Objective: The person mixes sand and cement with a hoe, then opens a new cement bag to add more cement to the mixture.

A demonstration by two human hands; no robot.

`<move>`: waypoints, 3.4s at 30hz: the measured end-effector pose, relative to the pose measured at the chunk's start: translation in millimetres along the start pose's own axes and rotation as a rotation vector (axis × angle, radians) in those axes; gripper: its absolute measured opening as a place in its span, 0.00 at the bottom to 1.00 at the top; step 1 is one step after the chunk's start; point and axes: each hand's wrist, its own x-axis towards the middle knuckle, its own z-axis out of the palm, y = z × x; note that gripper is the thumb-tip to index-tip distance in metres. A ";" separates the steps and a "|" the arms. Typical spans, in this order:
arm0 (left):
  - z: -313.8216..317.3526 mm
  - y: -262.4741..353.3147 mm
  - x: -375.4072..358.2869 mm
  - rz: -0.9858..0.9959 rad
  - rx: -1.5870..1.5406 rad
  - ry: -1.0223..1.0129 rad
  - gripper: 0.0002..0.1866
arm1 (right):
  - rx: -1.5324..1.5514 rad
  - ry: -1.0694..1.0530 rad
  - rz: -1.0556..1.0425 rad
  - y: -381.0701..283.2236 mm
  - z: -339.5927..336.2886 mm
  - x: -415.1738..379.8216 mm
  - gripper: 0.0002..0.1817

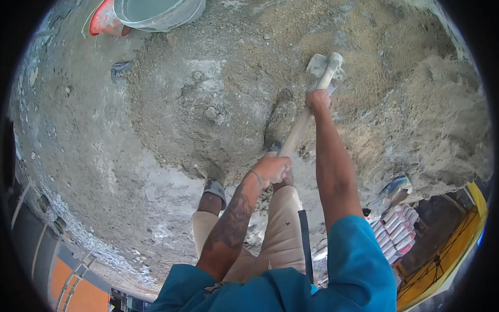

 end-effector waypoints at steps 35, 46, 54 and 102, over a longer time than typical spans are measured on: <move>-78.7 -124.1 -126.3 0.056 -0.520 -0.106 0.08 | 0.006 -0.408 -0.434 -33.8 65.1 -210.0 0.26; -118.2 -199.9 -234.9 0.195 0.081 0.331 0.11 | 0.781 -0.631 -0.486 -19.4 8.9 -386.7 0.16; -115.7 -204.7 -225.4 0.336 0.404 0.638 0.18 | 0.845 -0.587 -0.500 -8.8 -34.1 -405.7 0.17; 29.0 155.1 -61.5 -0.365 1.964 1.038 0.30 | 0.293 -0.004 0.775 503.6 -181.0 -203.6 0.21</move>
